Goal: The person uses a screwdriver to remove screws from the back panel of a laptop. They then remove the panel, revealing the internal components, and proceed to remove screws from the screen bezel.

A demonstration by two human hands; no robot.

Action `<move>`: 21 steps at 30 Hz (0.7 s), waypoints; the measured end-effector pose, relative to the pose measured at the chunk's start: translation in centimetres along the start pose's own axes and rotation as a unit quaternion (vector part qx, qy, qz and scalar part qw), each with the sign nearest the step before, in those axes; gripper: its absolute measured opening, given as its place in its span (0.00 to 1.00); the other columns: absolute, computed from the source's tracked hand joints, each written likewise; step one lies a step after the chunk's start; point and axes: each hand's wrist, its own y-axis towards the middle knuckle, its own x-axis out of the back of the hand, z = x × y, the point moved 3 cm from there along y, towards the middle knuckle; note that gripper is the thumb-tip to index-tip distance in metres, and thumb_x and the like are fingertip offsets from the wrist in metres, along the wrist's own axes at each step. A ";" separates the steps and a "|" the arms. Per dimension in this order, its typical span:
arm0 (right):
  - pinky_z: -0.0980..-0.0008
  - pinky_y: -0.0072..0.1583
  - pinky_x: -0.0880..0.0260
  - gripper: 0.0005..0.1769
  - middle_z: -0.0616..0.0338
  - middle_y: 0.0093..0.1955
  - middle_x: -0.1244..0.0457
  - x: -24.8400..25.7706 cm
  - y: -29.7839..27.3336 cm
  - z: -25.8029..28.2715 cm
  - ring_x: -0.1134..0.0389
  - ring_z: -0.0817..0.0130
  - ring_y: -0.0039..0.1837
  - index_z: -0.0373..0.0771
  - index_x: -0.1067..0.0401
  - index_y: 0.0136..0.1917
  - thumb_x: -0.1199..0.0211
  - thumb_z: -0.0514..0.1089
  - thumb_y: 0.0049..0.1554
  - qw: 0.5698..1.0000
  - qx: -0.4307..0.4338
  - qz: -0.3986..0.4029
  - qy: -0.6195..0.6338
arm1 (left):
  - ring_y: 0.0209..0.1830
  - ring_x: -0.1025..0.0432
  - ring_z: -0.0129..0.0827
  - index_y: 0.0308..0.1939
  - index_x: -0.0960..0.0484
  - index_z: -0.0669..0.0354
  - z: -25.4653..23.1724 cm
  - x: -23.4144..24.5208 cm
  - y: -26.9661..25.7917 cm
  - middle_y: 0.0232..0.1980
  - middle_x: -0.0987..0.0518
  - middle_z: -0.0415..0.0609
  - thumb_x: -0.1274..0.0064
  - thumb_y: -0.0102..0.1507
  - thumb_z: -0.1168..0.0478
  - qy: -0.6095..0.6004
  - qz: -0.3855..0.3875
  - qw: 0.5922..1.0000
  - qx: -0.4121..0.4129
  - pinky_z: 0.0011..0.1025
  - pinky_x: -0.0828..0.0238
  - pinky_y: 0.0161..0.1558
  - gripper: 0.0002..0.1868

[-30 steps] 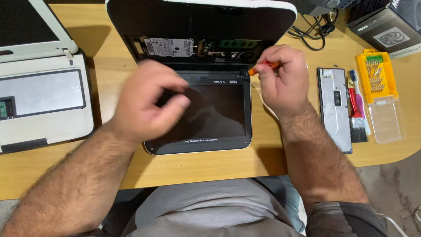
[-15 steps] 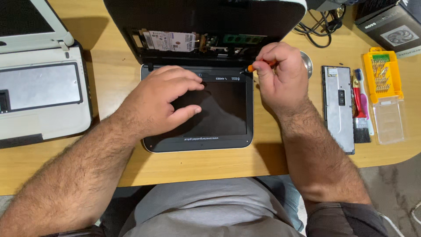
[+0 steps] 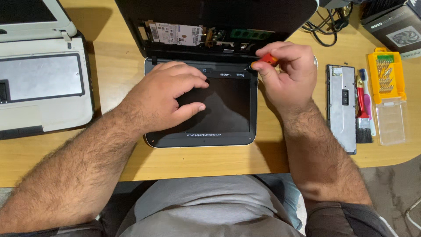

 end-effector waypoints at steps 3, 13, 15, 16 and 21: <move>0.72 0.42 0.32 0.14 0.36 0.49 0.33 0.5 0.4 0.9 0.30 0.59 0.46 0.31 0.33 0.50 0.30 0.41 0.62 0.993 0.078 -0.022 -0.086 | 0.62 0.29 0.41 0.55 0.17 0.52 0.2 -0.2 -0.1 0.59 0.19 0.44 0.38 0.61 0.50 -0.001 -0.003 1.000 -0.002 0.45 0.40 0.65 0.20; 0.63 0.48 0.30 0.18 0.40 0.45 0.35 1.1 0.5 1.0 0.31 0.55 0.47 0.30 0.30 0.44 0.18 0.30 0.56 0.989 0.055 -0.050 -0.126 | 0.63 0.30 0.43 0.56 0.17 0.52 0.0 -0.2 0.1 0.61 0.20 0.44 0.40 0.62 0.48 0.009 0.015 1.000 0.004 0.48 0.43 0.66 0.21; 0.66 0.44 0.37 0.20 0.44 0.40 0.36 0.9 0.5 1.1 0.36 0.61 0.41 0.32 0.32 0.42 0.17 0.33 0.55 0.990 0.041 -0.061 -0.122 | 0.62 0.29 0.44 0.55 0.17 0.52 0.0 -0.2 0.1 0.60 0.20 0.45 0.38 0.61 0.49 0.002 -0.003 1.000 -0.010 0.48 0.41 0.65 0.21; 0.66 0.44 0.37 0.20 0.44 0.40 0.36 1.0 0.5 1.2 0.36 0.61 0.41 0.32 0.32 0.42 0.17 0.33 0.55 0.990 0.041 -0.061 -0.122 | 0.62 0.29 0.44 0.55 0.17 0.52 0.0 -0.2 0.1 0.60 0.20 0.45 0.38 0.61 0.49 0.002 -0.003 1.000 -0.011 0.48 0.41 0.65 0.21; 0.61 0.51 0.29 0.18 0.39 0.43 0.35 1.2 0.8 1.4 0.29 0.53 0.47 0.29 0.32 0.43 0.22 0.22 0.57 0.991 0.046 -0.043 -0.122 | 0.63 0.29 0.42 0.56 0.17 0.53 0.1 -0.1 0.0 0.60 0.20 0.45 0.37 0.61 0.50 0.001 0.001 1.000 0.005 0.47 0.42 0.66 0.22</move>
